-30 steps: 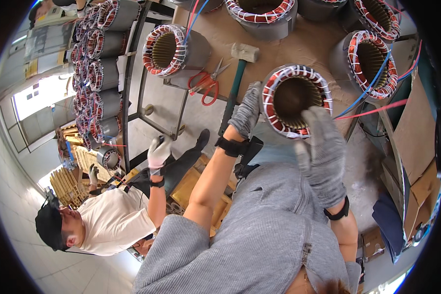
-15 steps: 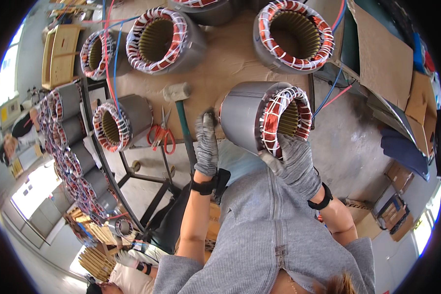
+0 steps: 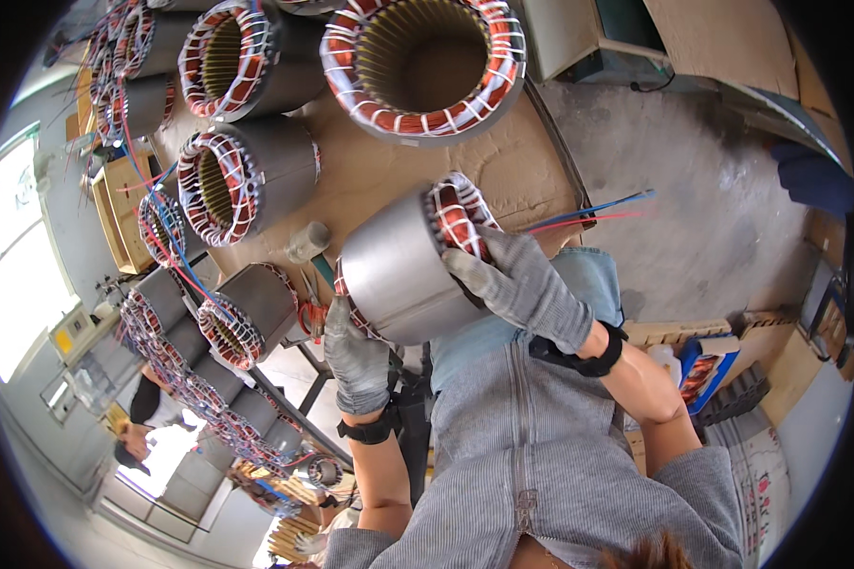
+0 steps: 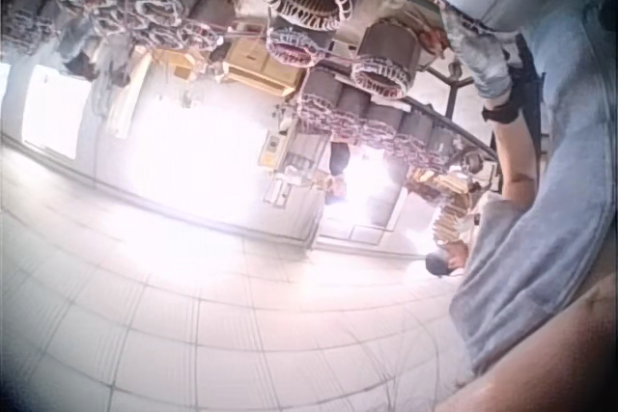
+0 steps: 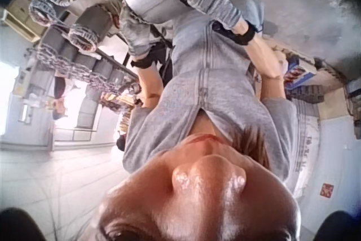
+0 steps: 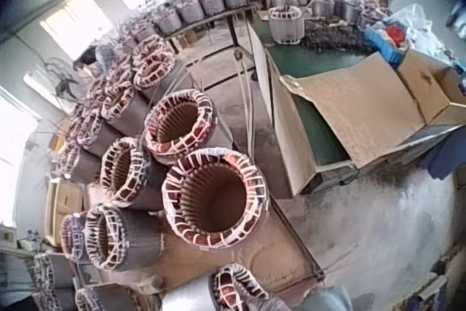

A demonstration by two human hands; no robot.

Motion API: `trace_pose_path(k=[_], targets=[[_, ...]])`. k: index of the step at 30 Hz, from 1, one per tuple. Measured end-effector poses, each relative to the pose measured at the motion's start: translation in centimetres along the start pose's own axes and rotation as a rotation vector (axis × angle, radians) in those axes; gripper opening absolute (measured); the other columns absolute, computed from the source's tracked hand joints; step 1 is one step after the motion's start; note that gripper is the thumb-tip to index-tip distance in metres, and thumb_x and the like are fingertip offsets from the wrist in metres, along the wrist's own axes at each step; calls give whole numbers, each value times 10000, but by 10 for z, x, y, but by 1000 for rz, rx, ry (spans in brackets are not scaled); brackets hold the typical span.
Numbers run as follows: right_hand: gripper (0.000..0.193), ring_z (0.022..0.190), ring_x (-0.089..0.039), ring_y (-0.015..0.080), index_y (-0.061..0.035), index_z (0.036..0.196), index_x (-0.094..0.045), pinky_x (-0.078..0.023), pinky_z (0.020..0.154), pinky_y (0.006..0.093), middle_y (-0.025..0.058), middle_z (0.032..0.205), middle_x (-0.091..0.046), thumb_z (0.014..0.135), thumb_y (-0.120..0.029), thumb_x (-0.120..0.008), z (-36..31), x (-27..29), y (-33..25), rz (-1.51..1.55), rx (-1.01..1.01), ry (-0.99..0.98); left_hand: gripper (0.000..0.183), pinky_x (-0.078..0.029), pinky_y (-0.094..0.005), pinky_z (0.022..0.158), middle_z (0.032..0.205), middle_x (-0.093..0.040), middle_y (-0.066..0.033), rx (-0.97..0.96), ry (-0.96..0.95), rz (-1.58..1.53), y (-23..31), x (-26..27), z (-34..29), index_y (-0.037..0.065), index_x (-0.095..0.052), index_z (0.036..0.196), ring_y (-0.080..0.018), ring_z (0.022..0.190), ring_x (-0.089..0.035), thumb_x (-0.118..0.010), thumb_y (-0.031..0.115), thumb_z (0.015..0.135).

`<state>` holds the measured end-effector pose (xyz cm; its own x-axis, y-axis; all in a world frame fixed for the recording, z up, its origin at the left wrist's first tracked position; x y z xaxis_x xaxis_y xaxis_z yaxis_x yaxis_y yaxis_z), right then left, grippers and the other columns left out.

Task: The recorder is assembling electric motor stators, inserting components and finishing them with a mallet and scissors.

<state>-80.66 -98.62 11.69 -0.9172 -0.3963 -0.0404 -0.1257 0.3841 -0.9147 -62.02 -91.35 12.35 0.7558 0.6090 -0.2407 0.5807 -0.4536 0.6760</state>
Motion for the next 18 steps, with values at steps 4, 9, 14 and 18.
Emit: trace_pose_path(k=[4, 9, 14, 18], targets=[[310, 697, -527, 262, 4, 972, -519, -437, 638, 339, 161, 773, -535, 797, -247, -570, 2, -5, 5, 93, 197, -3, 341, -420, -387, 899, 1121, -552, -77, 27, 12, 0, 3, 10, 10, 42, -512, 1132, -219, 1044, -520, -528, 227, 846], [463, 1000, -519, 291, -46, 1068, -538, -399, 863, 390, 144, 1013, -561, 721, -346, -601, -25, 16, 27, -411, 376, 8, 355, -422, -375, 895, 1140, -533, -61, 13, -23, -37, 3, 35, 22, 63, -487, 1163, -176, 1071, -493, -494, 274, 877], [400, 1034, -508, 257, -67, 1012, -574, -362, 920, 407, 102, 1006, -569, 725, -345, -574, -20, 7, 28, -292, 491, -95, 521, -406, -413, 915, 1201, -472, -84, -322, 73, 45, -17, 59, 5, 82, -397, 1227, -231, 1082, -473, -442, 447, 858], [350, 985, -524, 250, -75, 984, -577, -365, 903, 413, 84, 944, -576, 734, -319, -595, -24, 15, 25, -267, 518, -3, 487, -377, -431, 946, 1232, -462, -88, -235, 64, 120, -19, 54, 2, 98, -390, 1257, -251, 1126, -448, -412, 417, 889]])
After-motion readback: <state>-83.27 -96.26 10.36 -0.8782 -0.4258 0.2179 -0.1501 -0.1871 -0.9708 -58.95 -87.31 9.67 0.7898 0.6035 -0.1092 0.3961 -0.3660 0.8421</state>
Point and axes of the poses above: each hand's wrist, its own z-axis towards the middle knuckle, its own x-axis out of the back of the hand, y = z × x, the point moved 9 cm from there along z, towards the middle knuckle
